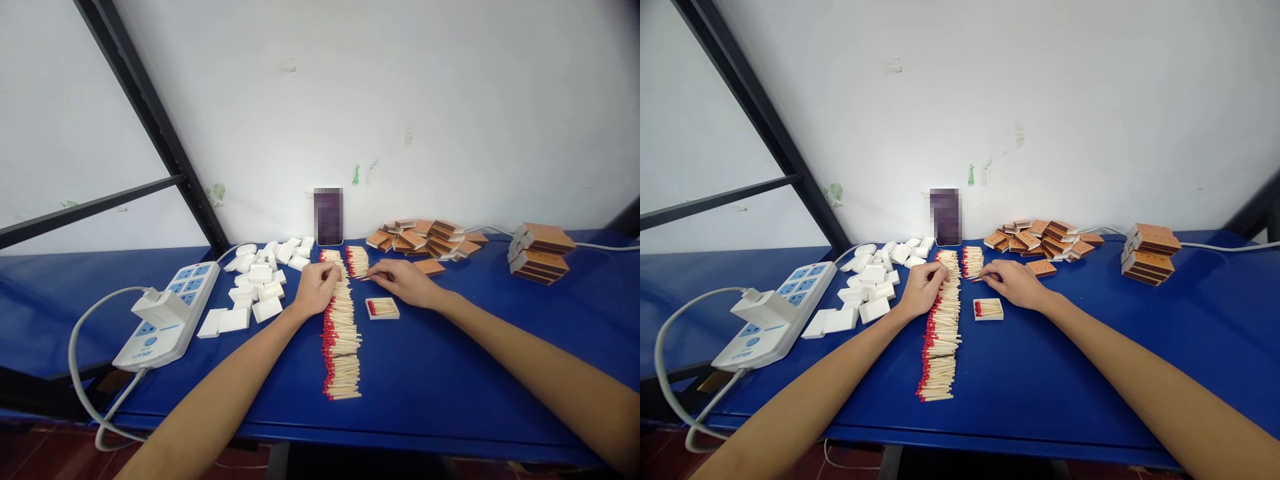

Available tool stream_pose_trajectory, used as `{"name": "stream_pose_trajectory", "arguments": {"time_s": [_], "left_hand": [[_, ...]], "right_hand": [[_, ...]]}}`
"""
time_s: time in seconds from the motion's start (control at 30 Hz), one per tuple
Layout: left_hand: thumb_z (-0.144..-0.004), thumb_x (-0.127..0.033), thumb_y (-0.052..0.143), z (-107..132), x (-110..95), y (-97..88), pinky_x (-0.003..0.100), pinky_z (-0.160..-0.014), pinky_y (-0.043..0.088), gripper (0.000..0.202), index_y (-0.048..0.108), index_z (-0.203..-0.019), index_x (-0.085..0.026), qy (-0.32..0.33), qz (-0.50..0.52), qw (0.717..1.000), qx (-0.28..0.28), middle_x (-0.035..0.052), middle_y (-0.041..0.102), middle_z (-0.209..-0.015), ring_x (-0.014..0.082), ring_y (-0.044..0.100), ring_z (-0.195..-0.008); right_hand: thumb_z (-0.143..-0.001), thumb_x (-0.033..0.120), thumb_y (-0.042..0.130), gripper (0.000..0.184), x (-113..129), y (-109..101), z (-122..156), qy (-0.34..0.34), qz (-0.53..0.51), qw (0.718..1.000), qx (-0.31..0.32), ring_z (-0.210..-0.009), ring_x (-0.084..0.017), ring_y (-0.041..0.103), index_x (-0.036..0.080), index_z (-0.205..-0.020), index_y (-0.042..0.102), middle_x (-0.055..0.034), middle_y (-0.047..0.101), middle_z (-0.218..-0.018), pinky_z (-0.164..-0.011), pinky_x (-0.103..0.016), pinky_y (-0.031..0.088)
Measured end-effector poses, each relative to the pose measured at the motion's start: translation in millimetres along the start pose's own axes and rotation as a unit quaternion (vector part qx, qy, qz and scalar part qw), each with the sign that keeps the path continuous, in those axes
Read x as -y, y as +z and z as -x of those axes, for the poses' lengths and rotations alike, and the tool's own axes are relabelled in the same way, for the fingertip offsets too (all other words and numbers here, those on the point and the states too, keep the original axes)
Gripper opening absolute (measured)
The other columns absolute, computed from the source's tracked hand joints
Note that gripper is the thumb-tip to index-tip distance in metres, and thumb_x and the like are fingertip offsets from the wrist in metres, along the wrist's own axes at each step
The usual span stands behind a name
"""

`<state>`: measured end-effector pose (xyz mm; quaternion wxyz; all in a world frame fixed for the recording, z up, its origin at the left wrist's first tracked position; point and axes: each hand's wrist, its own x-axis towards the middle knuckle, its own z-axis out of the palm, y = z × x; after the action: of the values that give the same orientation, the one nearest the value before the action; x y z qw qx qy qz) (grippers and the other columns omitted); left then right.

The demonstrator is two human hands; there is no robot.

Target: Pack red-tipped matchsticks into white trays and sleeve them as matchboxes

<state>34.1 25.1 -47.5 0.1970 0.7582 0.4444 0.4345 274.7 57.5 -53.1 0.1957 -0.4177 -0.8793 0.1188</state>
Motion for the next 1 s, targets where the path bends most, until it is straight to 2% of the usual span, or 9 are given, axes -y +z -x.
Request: {"name": "stream_pose_trajectory", "arguments": {"time_s": [0.33, 0.53, 0.83, 1.0], "left_hand": [[-0.09, -0.03, 0.043, 1.4, -1.9, -0.6, 0.024, -0.055, 0.028, 0.037, 0.057, -0.06, -0.014, -0.007, 0.003, 1.0, -0.003, -0.0026, 0.043, -0.052, 0.0093, 0.038, -0.052], [-0.091, -0.03, 0.042, 0.3, -1.0, -0.8, 0.024, -0.055, 0.028, 0.038, 0.057, -0.06, -0.014, -0.004, -0.001, 1.0, 0.001, -0.0025, 0.043, -0.052, 0.0093, 0.039, -0.053], [-0.091, -0.031, 0.041, 0.7, -2.4, -0.4, 0.023, -0.055, 0.029, 0.039, 0.056, -0.06, -0.014, -0.006, -0.003, 1.0, 0.003, -0.002, 0.045, -0.053, 0.0095, 0.039, -0.053], [-0.091, -0.03, 0.043, 0.4, -2.8, -0.6, 0.023, -0.055, 0.029, 0.038, 0.056, -0.06, -0.014, -0.001, -0.001, 1.0, 0.0, -0.0024, 0.047, -0.053, 0.0091, 0.04, -0.052]], "right_hand": [[-0.088, 0.036, 0.053, 0.021, 2.7, -0.8, 0.4, 0.009, -0.001, 1.0, -0.015, -0.065, -0.014, 0.051, 0.021, -0.087, 0.067, -0.0002, 0.059, -0.073, -0.058, -0.025, 0.033], [-0.088, 0.033, 0.055, 0.016, 0.0, 2.2, 1.0, -0.017, -0.004, 0.999, -0.029, -0.065, -0.013, 0.052, 0.021, -0.085, 0.065, 0.0, 0.059, -0.074, -0.058, -0.025, 0.034], [-0.09, 0.035, 0.055, 0.02, 1.1, 0.9, 1.6, -0.03, -0.006, 0.999, -0.027, -0.063, -0.013, 0.051, 0.022, -0.085, 0.069, 0.0003, 0.057, -0.069, -0.058, -0.025, 0.034], [-0.094, 0.038, 0.05, 0.026, -0.5, 2.3, 1.7, -0.041, -0.008, 0.999, -0.029, -0.067, -0.015, 0.055, 0.024, -0.096, 0.073, -0.0027, 0.065, -0.078, -0.06, -0.025, 0.037]]}}
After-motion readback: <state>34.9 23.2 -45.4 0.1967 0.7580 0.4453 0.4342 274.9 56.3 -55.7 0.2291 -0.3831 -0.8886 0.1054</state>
